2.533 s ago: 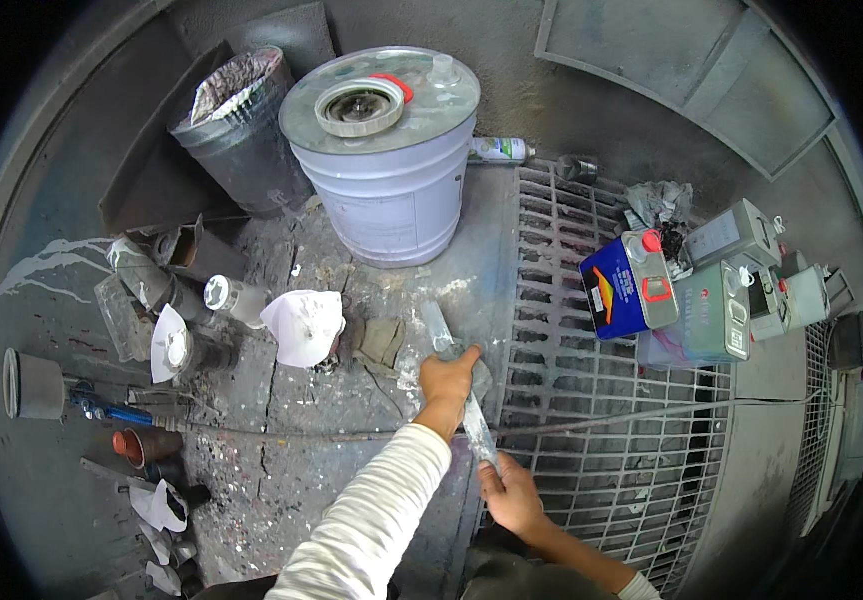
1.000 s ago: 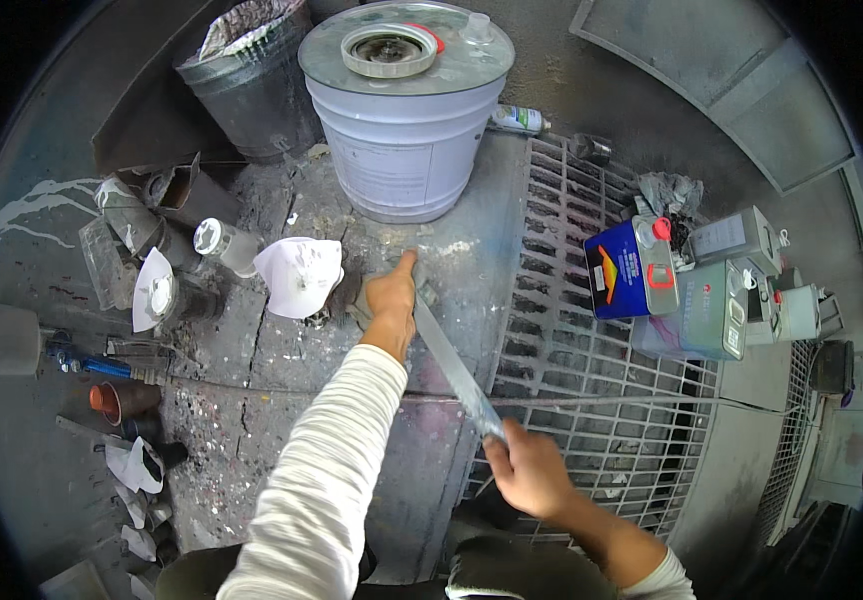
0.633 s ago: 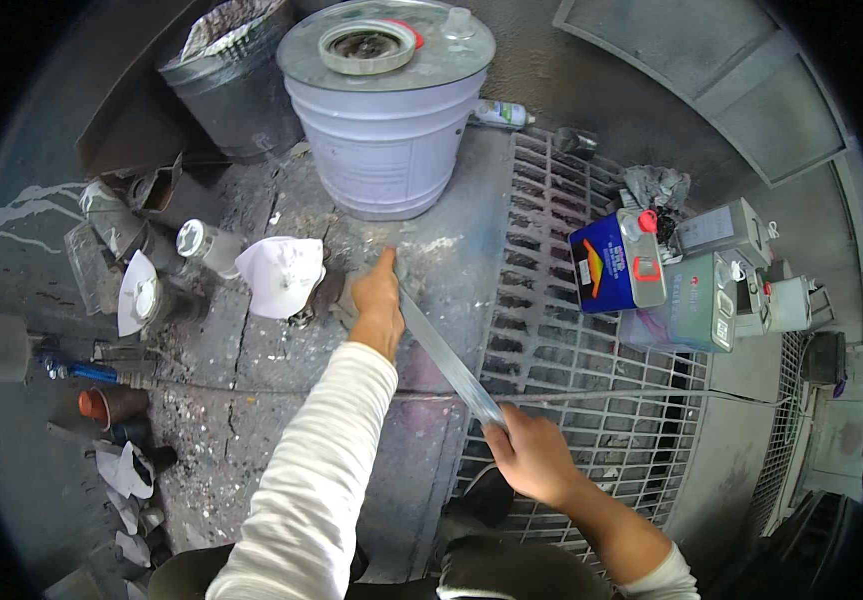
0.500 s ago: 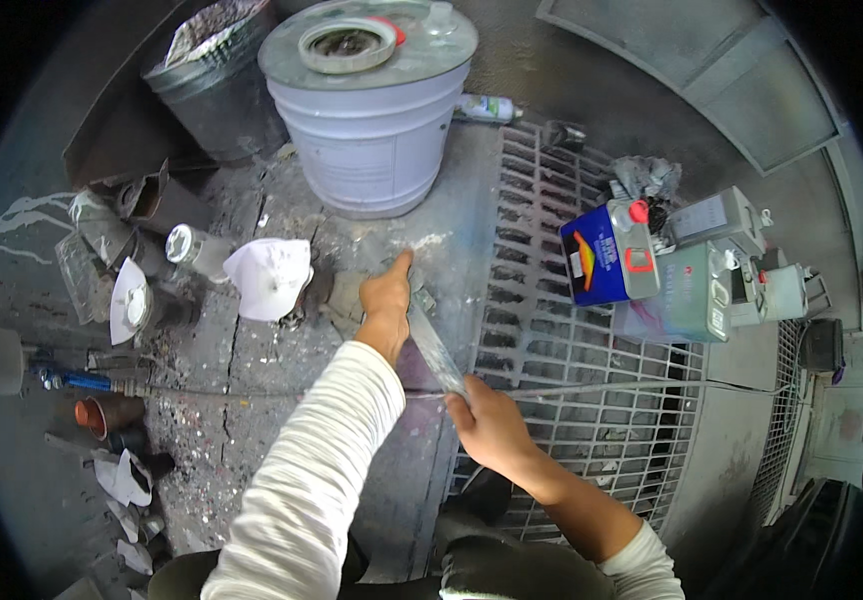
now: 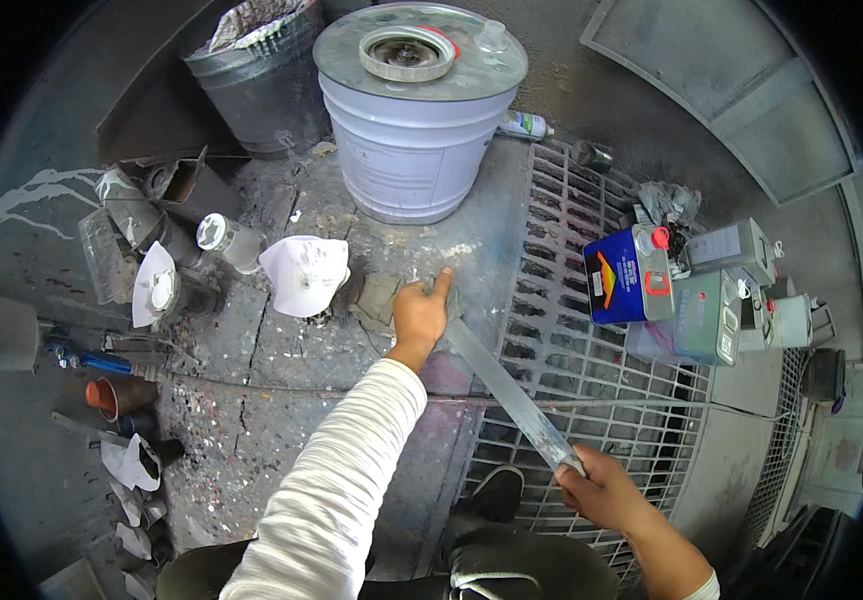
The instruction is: The person cleans a paint sprayer cup with a cloth, then pours a dark liquid from a small container into the cup. They add a clear liquid from a larger container, stir the mixture with a metal rod, and pour the mixture into a clear plastic cup.
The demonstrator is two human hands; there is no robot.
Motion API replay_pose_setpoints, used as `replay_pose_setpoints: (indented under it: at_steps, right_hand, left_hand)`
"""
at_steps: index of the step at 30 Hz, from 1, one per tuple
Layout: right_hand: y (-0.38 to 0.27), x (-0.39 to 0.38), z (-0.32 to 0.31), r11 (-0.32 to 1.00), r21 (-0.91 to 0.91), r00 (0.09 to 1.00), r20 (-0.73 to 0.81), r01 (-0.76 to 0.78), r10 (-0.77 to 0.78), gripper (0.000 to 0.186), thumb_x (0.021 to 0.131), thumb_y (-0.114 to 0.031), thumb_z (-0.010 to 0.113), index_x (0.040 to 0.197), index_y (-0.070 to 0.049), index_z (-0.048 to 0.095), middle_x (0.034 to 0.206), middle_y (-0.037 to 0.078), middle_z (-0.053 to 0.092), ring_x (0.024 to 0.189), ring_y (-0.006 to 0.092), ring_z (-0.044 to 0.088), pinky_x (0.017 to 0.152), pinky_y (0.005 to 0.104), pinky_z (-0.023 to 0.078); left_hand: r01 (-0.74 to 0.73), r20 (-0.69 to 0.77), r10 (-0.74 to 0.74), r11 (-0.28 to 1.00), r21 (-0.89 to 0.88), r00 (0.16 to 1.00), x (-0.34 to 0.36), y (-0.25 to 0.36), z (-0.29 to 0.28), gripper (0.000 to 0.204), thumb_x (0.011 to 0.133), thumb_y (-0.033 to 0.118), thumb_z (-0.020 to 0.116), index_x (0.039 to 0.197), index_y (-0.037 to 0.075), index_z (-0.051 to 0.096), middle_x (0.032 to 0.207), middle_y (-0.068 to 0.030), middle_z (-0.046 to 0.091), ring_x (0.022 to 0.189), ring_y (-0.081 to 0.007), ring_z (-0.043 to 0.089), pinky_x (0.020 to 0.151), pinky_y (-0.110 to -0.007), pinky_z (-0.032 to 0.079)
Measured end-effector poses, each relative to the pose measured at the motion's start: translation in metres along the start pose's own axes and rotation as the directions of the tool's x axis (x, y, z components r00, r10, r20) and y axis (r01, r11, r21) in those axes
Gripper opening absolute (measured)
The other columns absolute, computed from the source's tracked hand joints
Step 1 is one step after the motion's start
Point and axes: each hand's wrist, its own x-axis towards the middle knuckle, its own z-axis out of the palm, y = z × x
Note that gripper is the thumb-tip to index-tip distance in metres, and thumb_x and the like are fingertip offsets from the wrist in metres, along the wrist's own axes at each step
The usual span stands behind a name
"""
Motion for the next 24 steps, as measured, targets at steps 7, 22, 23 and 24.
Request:
replay_pose_setpoints:
  at_steps: [7,22,23,24]
  right_hand:
    - [-0.009,-0.008,-0.007,0.869,0.436,0.968,0.192,-0.232,0.162,0.017,0.106,-0.02,0.053,0.098,-0.005,0.057,0.059,0.001,0.047,0.041,0.0079,0.036,0.037,0.0255,0.025]
    - [0.013,0.038,0.015,0.844,0.536,0.999,-0.038,0.016,0.005,0.012,0.101,-0.019,0.059,0.097,-0.008,0.057,0.06,-0.002,0.048,0.043,0.0083,0.04,0.037,0.0255,0.026]
    - [0.015,0.04,0.019,0.854,0.519,0.999,-0.043,0.034,-0.013,0.012,0.101,-0.019,0.059,0.096,-0.008,0.057,0.06,-0.002,0.049,0.043,0.0083,0.041,0.037,0.0258,0.027]
    - [0.015,0.041,0.021,0.863,0.504,0.999,-0.033,0.03,-0.015,0.012,0.101,-0.019,0.058,0.096,-0.008,0.057,0.06,-0.002,0.049,0.043,0.0083,0.041,0.038,0.0261,0.027]
  left_hand:
    - [-0.14,-0.05,0.144,0.986,0.088,0.988,0.008,0.006,-0.042,0.067,0.098,0.054,0.06,0.068,-0.006,0.059,0.062,-0.0299,0.055,0.054,-0.0442,0.052,0.06,-0.051,0.043]
    - [-0.685,0.679,0.1,0.154,0.712,0.728,-0.007,-0.013,-0.137,0.068,0.091,0.068,0.056,0.109,0.004,0.072,0.122,-0.0201,0.067,0.112,-0.0339,0.06,0.09,-0.045,0.048]
    - [-0.7,0.7,0.007,-0.009,0.714,0.714,-0.01,-0.013,-0.136,0.068,0.092,0.067,0.055,0.114,0.004,0.071,0.124,-0.019,0.066,0.116,-0.0341,0.057,0.091,-0.047,0.047]
    - [-0.691,0.696,-0.052,-0.186,0.698,0.716,-0.014,-0.012,-0.131,0.069,0.092,0.066,0.055,0.119,0.004,0.07,0.127,-0.018,0.065,0.12,-0.0342,0.054,0.092,-0.048,0.045]
